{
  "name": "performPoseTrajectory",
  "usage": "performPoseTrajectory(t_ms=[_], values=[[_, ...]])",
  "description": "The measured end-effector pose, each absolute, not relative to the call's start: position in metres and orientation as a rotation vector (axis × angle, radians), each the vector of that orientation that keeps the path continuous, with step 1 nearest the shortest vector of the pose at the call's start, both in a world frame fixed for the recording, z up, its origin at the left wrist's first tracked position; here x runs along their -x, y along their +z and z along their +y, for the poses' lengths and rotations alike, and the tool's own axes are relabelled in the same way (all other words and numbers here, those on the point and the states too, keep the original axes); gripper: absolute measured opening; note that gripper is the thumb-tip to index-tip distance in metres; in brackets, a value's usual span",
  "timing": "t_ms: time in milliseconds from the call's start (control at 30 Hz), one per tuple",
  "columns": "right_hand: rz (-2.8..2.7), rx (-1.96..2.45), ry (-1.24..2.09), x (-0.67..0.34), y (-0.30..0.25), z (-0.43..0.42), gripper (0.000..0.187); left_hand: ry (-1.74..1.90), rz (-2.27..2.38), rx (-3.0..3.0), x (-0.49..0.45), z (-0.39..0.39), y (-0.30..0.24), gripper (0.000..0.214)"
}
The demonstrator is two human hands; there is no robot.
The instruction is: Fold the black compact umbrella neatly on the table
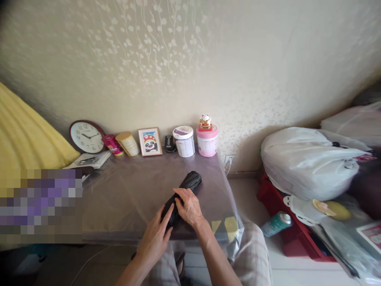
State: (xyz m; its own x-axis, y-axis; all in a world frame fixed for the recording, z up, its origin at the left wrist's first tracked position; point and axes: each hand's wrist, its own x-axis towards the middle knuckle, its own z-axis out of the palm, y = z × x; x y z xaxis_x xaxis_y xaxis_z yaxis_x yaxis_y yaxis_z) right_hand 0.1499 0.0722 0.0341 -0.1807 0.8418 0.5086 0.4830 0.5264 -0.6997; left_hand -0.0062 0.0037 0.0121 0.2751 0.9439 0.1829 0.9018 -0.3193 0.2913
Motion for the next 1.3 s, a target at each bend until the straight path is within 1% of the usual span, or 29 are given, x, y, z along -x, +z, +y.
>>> performPoseTrajectory(t_ms=[300,533,667,767,1033,1300], values=[[-1.575,1.077,0.668,-0.147,0.023,0.081,0.021,0.483,1.730,-2.388,0.008,0.008,0.014,0.065],[-1.616,1.069,0.728,-0.149,0.030,0.081,0.030,0.512,1.731,-2.375,0.008,0.008,0.012,0.063],[-1.555,1.086,0.785,-0.144,0.028,0.084,0.022,0.491,1.746,-2.356,0.007,0.007,0.012,0.061],[-1.437,1.096,0.831,-0.142,0.025,0.085,0.019,0.497,1.732,-2.342,0.007,0.008,0.013,0.062],[-1.127,1.148,0.905,-0.185,0.031,0.070,0.027,0.534,1.689,-2.265,0.013,0.014,0.019,0.063],[-0.896,1.276,0.882,-0.221,0.009,0.059,0.035,0.555,1.730,-2.115,0.026,0.025,0.018,0.058]])
